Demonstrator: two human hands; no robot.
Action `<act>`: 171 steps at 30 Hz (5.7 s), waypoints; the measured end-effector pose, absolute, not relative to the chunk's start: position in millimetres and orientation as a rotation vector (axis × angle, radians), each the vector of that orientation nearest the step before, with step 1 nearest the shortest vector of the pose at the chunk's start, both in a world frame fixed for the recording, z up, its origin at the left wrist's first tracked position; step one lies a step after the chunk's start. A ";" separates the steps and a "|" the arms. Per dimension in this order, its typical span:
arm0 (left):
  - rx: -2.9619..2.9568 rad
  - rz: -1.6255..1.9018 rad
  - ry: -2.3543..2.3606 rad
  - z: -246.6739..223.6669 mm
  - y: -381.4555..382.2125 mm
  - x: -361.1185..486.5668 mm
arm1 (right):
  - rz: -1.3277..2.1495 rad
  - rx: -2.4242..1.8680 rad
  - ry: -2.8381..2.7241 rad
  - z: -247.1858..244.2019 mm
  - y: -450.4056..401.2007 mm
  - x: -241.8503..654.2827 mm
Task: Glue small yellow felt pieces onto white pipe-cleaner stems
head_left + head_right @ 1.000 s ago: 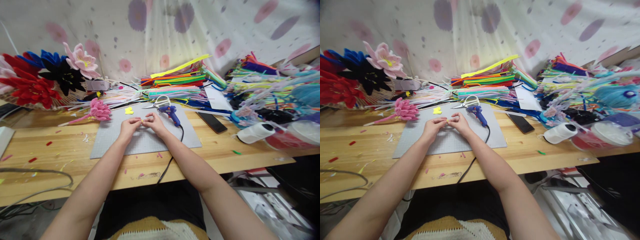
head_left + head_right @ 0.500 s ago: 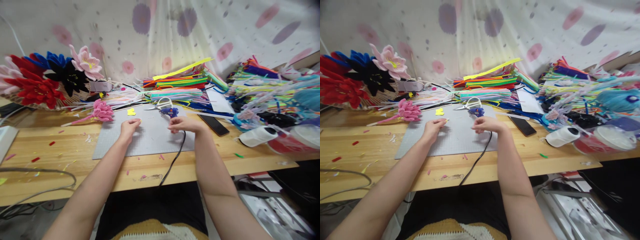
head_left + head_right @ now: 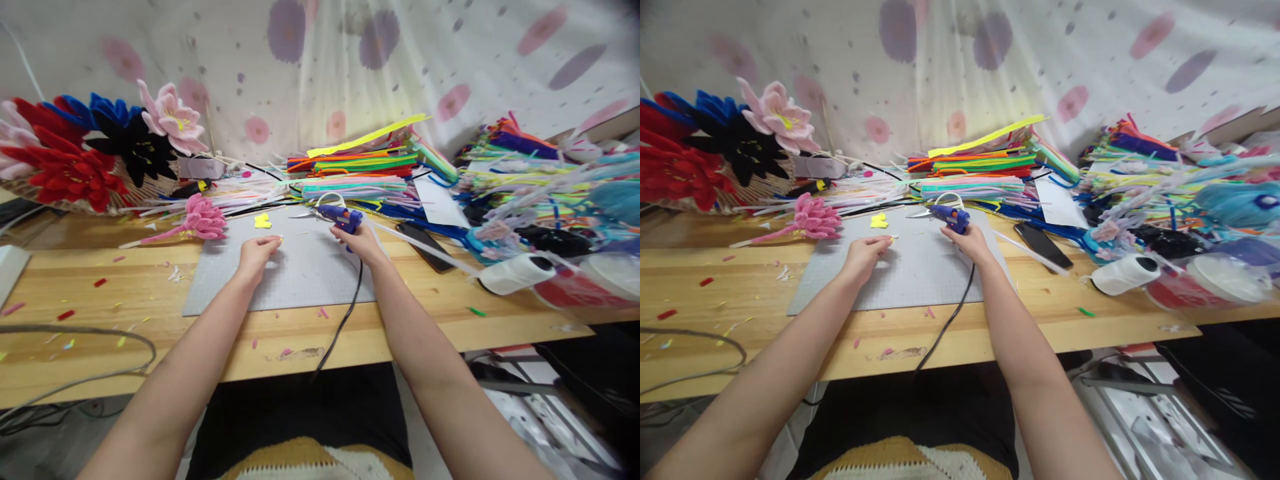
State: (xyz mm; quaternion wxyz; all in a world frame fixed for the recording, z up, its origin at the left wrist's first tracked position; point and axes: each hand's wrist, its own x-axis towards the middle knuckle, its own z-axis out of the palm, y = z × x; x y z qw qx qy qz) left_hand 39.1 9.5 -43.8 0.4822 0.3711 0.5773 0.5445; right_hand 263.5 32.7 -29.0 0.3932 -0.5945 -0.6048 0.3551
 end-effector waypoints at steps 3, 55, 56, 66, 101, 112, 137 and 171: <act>0.884 1.335 1.412 -45.4 10.7 38.6 | 1.126 -1.320 -1.641 -19.4 20.0 255.0; 0.934 1.308 1.400 -47.9 11.1 37.1 | 1.111 -1.359 -1.832 -22.9 16.2 245.4; 0.933 1.306 1.399 -47.4 10.8 37.3 | 1.108 -1.367 -1.830 -22.5 16.1 245.2; 0.943 1.297 1.382 -44.8 9.1 39.0 | 1.123 -1.409 -1.834 -19.2 14.9 245.3; 0.868 1.321 1.323 -51.7 13.5 35.3 | 0.891 -1.548 -1.546 -19.8 28.1 282.8; 0.849 1.391 1.303 -43.7 8.6 41.0 | 0.634 -1.840 -1.672 -35.3 41.1 297.2; 0.740 1.382 1.256 -44.2 9.6 44.3 | 0.969 -1.192 -1.929 -28.4 17.9 172.8; 0.872 1.387 1.257 -36.5 2.6 46.6 | 1.341 -1.120 -1.560 -43.1 16.4 176.9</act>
